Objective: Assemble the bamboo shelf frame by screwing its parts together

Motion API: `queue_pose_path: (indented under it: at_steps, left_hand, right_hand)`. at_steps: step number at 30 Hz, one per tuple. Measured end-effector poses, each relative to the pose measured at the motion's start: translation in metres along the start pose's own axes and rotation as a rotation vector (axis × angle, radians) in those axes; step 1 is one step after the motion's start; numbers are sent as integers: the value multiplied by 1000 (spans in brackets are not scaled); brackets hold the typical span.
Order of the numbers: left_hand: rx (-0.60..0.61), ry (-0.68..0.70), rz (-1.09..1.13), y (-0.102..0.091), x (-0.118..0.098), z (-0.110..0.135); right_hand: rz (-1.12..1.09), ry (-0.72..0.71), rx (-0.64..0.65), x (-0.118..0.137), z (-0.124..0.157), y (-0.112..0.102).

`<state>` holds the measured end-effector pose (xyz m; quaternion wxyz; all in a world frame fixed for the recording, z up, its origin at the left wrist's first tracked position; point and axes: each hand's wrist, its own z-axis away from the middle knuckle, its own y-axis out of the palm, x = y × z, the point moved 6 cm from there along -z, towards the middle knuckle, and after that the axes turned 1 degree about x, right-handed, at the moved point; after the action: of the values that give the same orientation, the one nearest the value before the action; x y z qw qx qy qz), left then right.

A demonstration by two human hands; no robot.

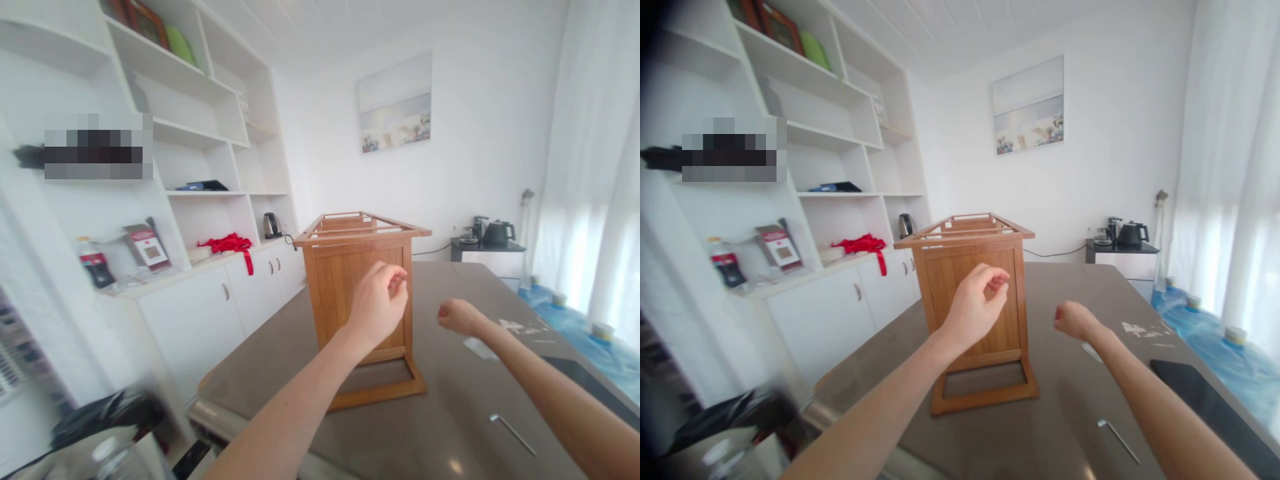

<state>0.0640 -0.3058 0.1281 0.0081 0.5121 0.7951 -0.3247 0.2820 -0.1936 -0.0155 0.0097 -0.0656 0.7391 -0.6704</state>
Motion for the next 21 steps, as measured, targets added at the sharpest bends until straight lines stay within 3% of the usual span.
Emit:
queue_pose_path:
  at_steps: [5, 8, 10, 14, 17, 21]
  left_hand:
    - [-65, 257, -200, -29, -54, -14]
    - [-89, 338, -413, -36, -65, -31]
    - [-76, 339, -561, -34, -61, -43]
    - [-5, 302, -734, -23, -41, -60]
    - [13, 291, -757, -22, -27, -66]
    - [30, 292, -676, -38, -13, -72]
  right_hand:
    - [-511, -91, -305, 9, 23, -160]
    - [-626, -146, -422, 33, 41, -227]
    - [-642, -202, -430, 54, 45, -248]
    - [-615, -278, -366, 83, 32, -259]
    - [-531, -284, -314, 85, 14, -264]
    - [-466, -335, -178, 85, -12, -275]
